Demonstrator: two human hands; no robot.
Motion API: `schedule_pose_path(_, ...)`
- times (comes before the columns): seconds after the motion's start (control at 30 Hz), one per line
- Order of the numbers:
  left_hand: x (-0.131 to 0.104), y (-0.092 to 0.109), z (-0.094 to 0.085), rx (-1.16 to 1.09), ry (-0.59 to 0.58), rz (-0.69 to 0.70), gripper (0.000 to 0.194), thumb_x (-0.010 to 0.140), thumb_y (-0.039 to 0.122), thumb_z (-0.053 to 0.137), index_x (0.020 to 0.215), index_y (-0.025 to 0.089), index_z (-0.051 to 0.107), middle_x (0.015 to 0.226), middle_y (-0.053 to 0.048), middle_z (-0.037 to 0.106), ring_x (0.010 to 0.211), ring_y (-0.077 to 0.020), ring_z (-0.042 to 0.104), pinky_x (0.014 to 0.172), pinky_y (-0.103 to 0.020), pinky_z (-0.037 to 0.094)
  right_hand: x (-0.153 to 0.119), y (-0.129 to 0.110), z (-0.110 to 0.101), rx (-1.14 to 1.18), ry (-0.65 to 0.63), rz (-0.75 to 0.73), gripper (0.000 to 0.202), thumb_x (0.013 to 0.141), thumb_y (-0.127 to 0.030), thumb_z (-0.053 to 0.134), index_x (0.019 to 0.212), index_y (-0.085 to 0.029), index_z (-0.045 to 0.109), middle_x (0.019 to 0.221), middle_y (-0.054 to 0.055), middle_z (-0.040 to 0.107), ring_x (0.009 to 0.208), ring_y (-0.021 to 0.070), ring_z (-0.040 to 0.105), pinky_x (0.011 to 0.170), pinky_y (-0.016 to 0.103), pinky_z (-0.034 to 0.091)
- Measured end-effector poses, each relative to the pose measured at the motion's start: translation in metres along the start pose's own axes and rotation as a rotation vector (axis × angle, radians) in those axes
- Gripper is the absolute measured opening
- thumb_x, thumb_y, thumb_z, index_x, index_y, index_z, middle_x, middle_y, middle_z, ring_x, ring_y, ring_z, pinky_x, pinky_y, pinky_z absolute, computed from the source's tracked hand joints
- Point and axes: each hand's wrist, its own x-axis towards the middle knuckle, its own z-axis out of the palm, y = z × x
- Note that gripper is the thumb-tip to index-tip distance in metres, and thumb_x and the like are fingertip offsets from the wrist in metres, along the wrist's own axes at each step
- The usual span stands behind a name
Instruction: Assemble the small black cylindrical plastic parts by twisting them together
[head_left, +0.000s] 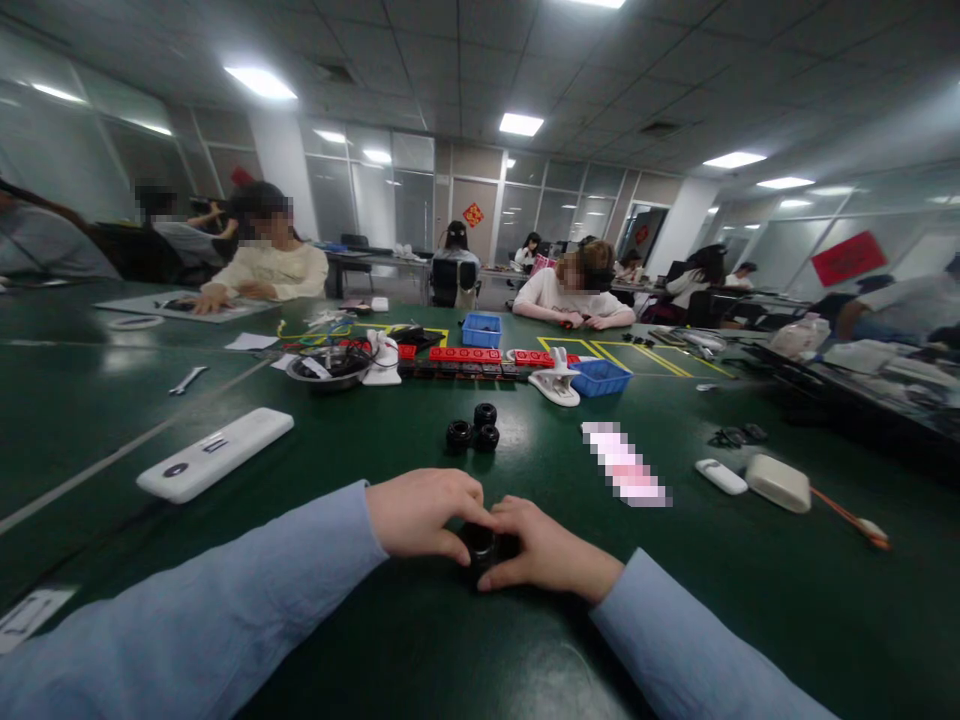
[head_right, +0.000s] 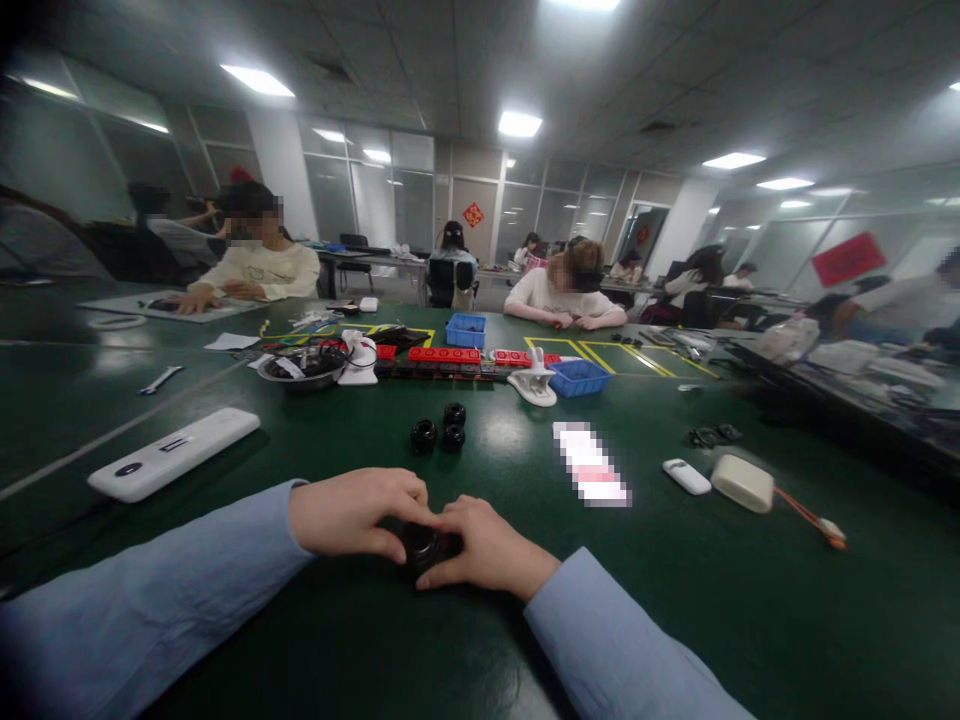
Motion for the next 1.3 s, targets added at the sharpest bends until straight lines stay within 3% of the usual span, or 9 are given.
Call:
schedule_pose_path(0.3,-0.001,0.005,0.003,0.007,0.040,-0.064,0.041,0.072,0.030,0.069,0.112,0.027,0.059,0.092,-0.002,0.060,0.087,-0.0185,0.056,0.072,-0.026,0.042,-0.001,-0.002,-0.001,0.003,0.012,0.021,0.050,0.062,-0.041,0.075,0.107,-0.023,0.063,0.082,0.001,0.059,0.080,0.0183,0.050,0.071,0.027,0.036)
schedule_pose_path(0.53,-0.003,0.016,0.002,0.082,0.076,-0.127,0.033,0.072,0.034,0.069,0.103,0.025,0.063,0.086,-0.001,0.061,0.081,-0.0180,0.057,0.065,-0.025,0.040,0.000,0.000,0.001,0.000,0.016,0.013,0.041,0.062,-0.043,0.075,0.096,-0.020,0.066,0.077,0.000,0.058,0.077,0.0171,0.050,0.069,0.027,0.035)
schedule_pose_path(0.73,-0.004,0.022,0.003,0.119,0.088,-0.191,0.035,0.071,0.037,0.069,0.104,0.025,0.064,0.089,-0.003,0.062,0.084,-0.0203,0.057,0.068,-0.028,0.042,0.000,0.003,0.002,0.008,0.018,0.001,0.045,0.063,-0.042,0.075,0.101,-0.021,0.065,0.079,0.001,0.059,0.079,0.0179,0.050,0.070,0.027,0.036)
schedule_pose_path(1.0,-0.002,0.035,0.004,0.211,0.085,-0.267,0.028,0.072,0.039,0.068,0.091,0.018,0.066,0.084,-0.005,0.064,0.082,-0.0226,0.058,0.067,-0.031,0.044,0.000,0.006,0.005,0.000,0.036,-0.008,0.034,0.062,-0.042,0.075,0.081,-0.017,0.065,0.073,0.000,0.056,0.076,0.0162,0.049,0.067,0.026,0.035)
schedule_pose_path(1.3,0.001,0.045,0.003,0.242,0.052,-0.360,0.035,0.073,0.043,0.065,0.086,0.011,0.067,0.084,-0.009,0.065,0.081,-0.0238,0.059,0.069,-0.033,0.045,0.001,0.008,0.006,0.020,0.042,-0.008,0.033,0.064,-0.043,0.074,0.077,-0.016,0.061,0.074,-0.001,0.056,0.075,0.0153,0.048,0.068,0.026,0.034)
